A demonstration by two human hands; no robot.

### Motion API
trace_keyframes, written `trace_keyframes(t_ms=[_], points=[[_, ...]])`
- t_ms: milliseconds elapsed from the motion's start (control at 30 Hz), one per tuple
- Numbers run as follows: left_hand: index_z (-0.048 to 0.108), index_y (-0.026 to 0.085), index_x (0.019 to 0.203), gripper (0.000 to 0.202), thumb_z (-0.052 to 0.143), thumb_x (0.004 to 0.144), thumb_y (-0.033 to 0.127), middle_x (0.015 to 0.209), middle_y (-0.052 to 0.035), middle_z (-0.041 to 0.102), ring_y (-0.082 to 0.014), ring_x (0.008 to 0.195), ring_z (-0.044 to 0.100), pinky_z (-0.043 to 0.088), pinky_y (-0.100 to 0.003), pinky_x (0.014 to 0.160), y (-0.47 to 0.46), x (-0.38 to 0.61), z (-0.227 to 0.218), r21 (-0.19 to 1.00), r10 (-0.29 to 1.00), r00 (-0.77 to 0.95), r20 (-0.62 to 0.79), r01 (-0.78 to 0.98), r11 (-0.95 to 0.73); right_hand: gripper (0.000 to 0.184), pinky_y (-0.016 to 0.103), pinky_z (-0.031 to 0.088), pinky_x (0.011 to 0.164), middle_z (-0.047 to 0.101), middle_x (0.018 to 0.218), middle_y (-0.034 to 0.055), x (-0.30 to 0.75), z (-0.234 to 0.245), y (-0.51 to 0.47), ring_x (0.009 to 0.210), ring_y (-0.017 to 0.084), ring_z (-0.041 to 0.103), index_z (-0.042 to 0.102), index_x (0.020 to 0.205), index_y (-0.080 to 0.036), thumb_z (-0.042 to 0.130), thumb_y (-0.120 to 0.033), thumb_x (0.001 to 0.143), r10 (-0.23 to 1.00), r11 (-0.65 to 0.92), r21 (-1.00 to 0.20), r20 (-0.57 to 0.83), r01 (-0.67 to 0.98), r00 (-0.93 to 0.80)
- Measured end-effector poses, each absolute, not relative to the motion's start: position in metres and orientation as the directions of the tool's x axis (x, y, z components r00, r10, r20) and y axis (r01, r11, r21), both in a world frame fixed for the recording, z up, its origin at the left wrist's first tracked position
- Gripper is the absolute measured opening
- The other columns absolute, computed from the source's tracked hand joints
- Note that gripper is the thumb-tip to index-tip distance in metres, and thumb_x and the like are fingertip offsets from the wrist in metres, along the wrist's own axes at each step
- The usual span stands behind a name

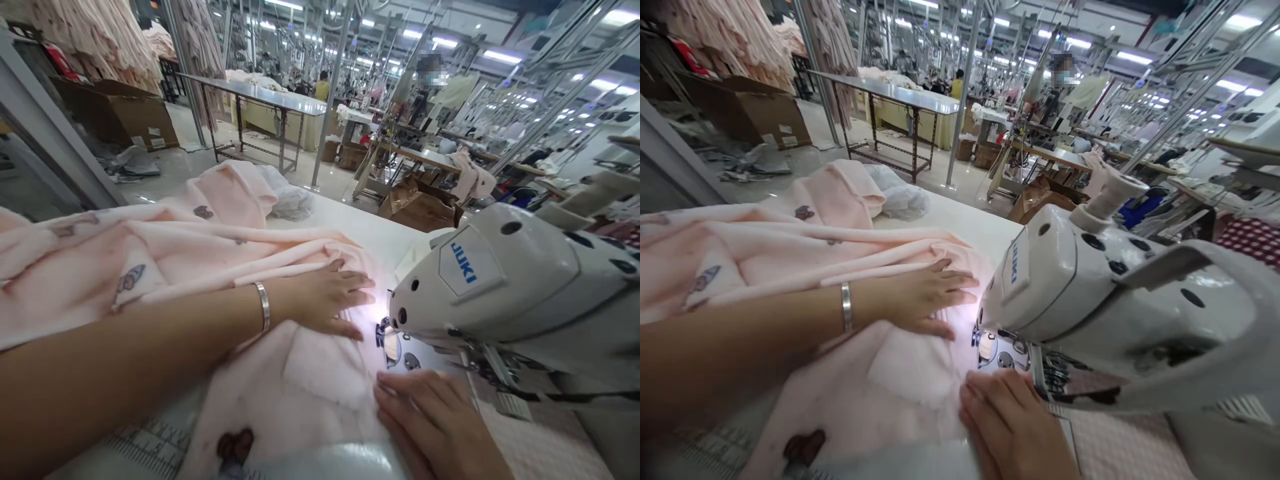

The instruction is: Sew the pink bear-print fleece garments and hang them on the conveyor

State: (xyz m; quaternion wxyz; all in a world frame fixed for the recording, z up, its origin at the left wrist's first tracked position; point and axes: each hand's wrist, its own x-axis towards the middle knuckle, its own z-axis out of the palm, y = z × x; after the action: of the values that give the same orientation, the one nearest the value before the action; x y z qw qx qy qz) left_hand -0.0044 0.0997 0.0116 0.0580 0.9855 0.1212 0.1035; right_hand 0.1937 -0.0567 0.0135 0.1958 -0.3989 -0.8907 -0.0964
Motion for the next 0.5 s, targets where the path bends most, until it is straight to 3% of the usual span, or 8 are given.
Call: trace_keyframes(t_ms=[167,300,400,500], points=[[0.043,0.016,0.129,0.057,0.042,0.088,0.056,0.139,-0.0121,0.038,-0.0264,0.126,0.033,0.009,-0.049,0.106,0.135,0.002,0.010,0.107,0.285,0.938,0.195,0.268,-0.957,0.022,0.030,0.045,0.074,0.062,0.088,0.0047,0.202,-0.001,-0.042,0.086,0.017,0.057,0.061,0.104,-0.017,0.045,-0.018,0.089,0.691,0.635,0.068,0.395,0.770,-0.605],[0.043,0.018,0.129,0.054,0.040,0.089,0.055,0.139,-0.0109,0.038,-0.0280,0.126,0.033,0.012,-0.052,0.104,0.148,0.005,0.007,0.083,0.335,0.923,0.191,0.324,-0.942,0.024,0.029,0.047,0.074,0.062,0.084,0.0041,0.203,-0.003,-0.038,0.077,0.015,0.058,0.059,0.107,-0.015,0.044,-0.014,0.089,0.682,0.639,0.079,0.401,0.765,-0.611],[0.040,0.014,0.130,0.055,0.037,0.091,0.052,0.140,-0.0152,0.035,-0.0300,0.129,0.027,0.012,-0.056,0.103,0.115,0.002,0.004,0.085,0.459,0.865,0.204,0.452,-0.888,0.018,0.026,0.049,0.071,0.061,0.083,0.0041,0.202,0.006,-0.044,0.076,0.015,0.058,0.060,0.097,-0.019,0.044,-0.020,0.089,0.719,0.641,-0.035,0.377,0.767,-0.584],[0.038,0.009,0.132,0.065,0.029,0.090,0.058,0.141,-0.0223,0.030,-0.0380,0.131,0.021,0.018,-0.063,0.097,0.049,-0.007,0.009,0.109,0.645,0.741,0.189,0.636,-0.764,0.009,0.022,0.049,0.061,0.059,0.076,0.0036,0.206,0.013,-0.066,0.072,0.014,0.058,0.055,0.085,-0.021,0.048,-0.025,0.088,0.725,0.665,-0.177,0.387,0.725,-0.570]])
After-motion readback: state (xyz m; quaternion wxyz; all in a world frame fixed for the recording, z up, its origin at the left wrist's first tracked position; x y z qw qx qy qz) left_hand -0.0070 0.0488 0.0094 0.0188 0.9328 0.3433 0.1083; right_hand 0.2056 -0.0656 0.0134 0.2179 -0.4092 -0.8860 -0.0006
